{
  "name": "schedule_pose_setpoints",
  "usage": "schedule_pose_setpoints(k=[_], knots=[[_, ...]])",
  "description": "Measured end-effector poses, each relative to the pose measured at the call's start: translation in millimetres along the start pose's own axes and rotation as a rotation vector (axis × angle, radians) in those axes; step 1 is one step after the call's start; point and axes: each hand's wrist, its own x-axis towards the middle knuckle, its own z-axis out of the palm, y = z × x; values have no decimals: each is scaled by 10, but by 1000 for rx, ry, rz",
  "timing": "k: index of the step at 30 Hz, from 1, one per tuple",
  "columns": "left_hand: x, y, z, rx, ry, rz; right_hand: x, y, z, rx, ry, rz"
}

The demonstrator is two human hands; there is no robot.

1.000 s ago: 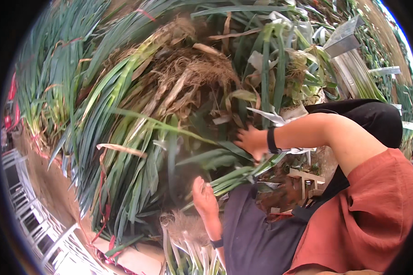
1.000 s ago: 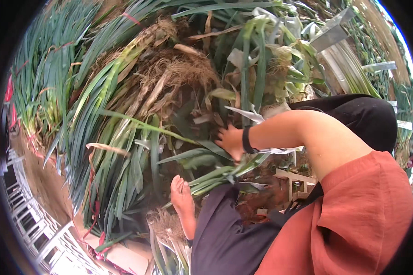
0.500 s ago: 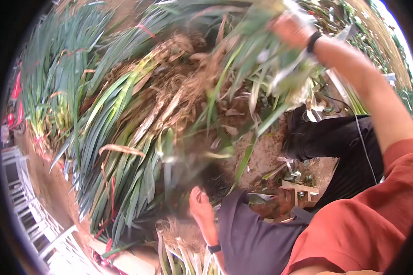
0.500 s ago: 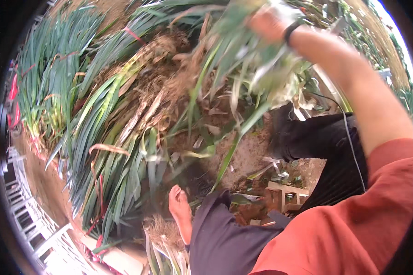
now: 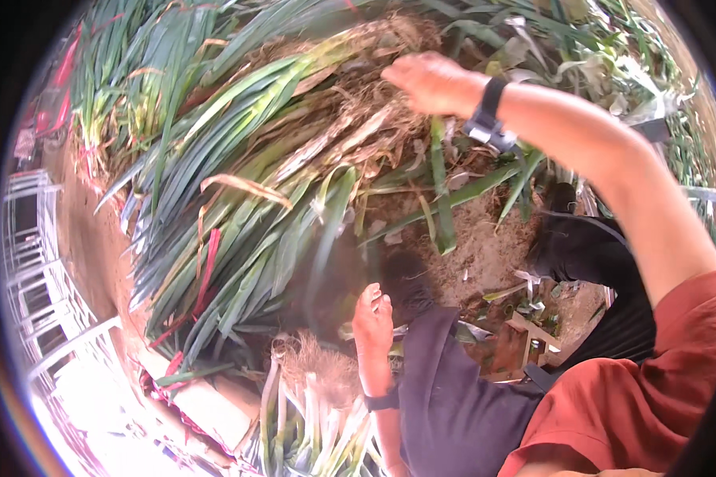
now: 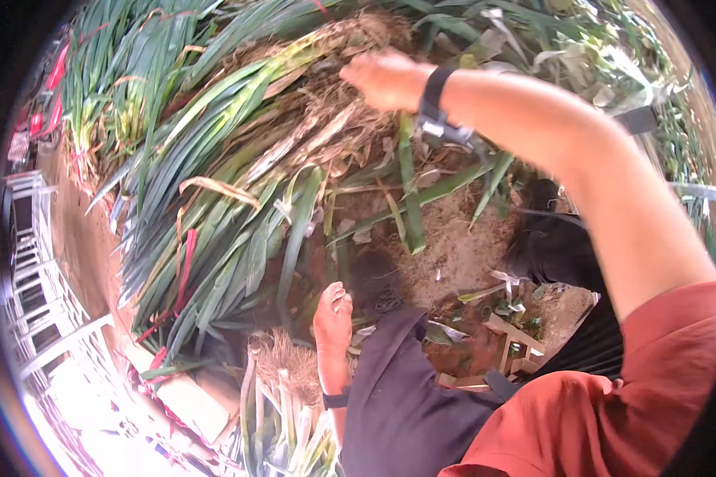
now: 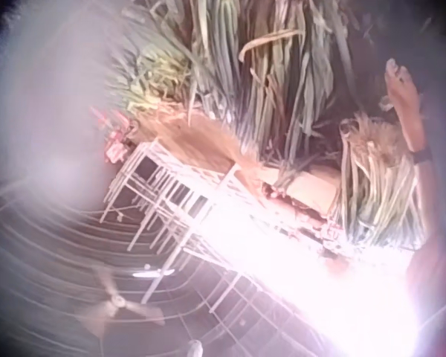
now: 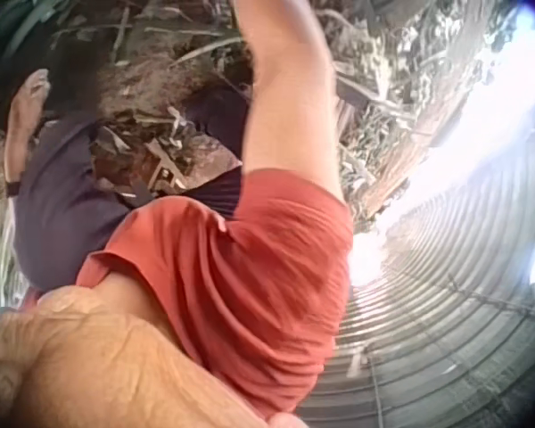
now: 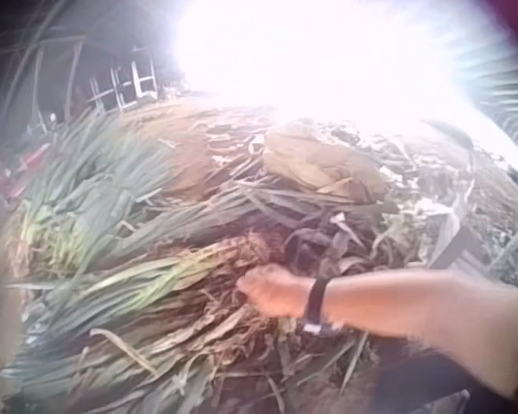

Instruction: Cleaning, peeling, and trimming green onions for bundling.

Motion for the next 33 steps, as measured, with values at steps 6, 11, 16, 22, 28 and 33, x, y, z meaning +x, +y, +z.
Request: schedule_pose_setpoints(k=[6, 11, 16, 22, 28, 33], knots=[[-19, -95, -83, -145, 74, -36, 296, -610, 883, -75, 137, 36], [156, -246, -85, -394, 66, -48, -182, -852, 562, 188, -196, -53], [316, 405, -257, -1070, 154, -200, -987, -1038, -262, 342, -177, -116], [262, 1214, -385, -1252, 295, -2, -2159, -1336, -784, 478, -120, -7], [-256, 1678, -392, -1088, 285, 267, -2924, -1602, -707, 638, -13, 144], [-229, 1909, -495, -967, 329, 336, -2905, -1868, -497, 999, -230, 147]])
